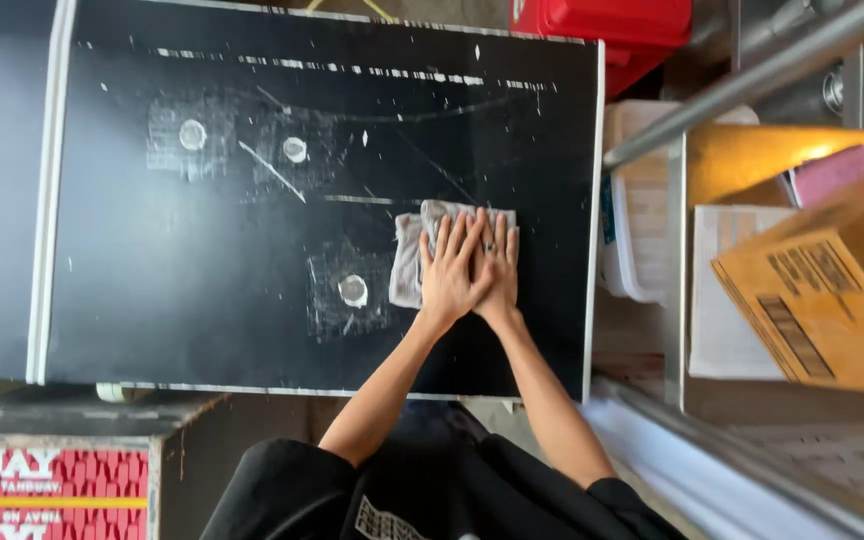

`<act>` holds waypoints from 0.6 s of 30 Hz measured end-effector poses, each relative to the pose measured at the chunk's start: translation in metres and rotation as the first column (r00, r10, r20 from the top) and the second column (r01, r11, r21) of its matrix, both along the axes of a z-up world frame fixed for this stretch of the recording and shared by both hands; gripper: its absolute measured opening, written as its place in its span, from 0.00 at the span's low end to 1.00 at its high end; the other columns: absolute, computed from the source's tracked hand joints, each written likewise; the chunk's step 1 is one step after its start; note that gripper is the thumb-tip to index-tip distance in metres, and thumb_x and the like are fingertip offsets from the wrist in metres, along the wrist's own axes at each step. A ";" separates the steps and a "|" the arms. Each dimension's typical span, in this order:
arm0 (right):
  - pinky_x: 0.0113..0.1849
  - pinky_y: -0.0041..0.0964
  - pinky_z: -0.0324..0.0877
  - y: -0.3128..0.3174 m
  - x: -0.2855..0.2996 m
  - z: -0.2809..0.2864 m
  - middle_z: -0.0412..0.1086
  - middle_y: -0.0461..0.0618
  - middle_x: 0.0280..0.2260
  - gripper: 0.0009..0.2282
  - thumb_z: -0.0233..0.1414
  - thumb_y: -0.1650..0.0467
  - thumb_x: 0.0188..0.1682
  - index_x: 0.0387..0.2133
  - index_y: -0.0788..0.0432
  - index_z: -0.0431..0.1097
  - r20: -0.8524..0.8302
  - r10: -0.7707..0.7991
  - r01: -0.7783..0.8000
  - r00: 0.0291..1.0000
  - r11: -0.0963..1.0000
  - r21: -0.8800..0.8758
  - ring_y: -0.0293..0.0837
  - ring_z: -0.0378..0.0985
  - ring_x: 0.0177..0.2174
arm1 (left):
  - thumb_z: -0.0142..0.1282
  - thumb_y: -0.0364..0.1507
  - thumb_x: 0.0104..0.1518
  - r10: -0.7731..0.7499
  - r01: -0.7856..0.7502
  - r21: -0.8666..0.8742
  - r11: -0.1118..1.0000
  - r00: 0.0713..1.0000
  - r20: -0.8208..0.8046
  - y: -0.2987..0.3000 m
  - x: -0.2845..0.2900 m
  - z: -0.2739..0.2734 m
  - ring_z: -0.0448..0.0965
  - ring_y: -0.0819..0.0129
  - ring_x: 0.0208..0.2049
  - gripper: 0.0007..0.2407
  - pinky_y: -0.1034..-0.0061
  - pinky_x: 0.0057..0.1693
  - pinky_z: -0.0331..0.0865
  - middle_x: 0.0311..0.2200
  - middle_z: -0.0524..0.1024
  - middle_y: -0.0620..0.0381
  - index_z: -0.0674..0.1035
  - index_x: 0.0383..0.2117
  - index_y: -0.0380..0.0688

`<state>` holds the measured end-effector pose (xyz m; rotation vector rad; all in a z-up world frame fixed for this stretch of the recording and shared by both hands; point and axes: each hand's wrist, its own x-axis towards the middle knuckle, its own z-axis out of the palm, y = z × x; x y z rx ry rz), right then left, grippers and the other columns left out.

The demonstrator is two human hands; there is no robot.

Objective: Wipe down a bar counter and then individually clean small glasses from a crate using a cloth.

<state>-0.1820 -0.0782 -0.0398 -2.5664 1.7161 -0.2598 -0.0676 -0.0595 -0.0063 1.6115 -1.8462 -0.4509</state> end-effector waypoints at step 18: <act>0.68 0.58 0.35 -0.352 0.001 -0.015 0.46 0.58 0.71 0.35 0.49 0.57 0.53 0.72 0.56 0.46 0.096 0.017 -0.011 0.995 0.998 -0.060 0.61 0.42 0.70 | 0.47 0.46 0.58 0.061 -0.060 -0.058 0.997 0.998 0.005 -0.353 0.000 -0.030 0.56 0.45 0.71 0.30 0.40 0.72 0.38 0.67 0.64 0.44 0.65 0.68 0.51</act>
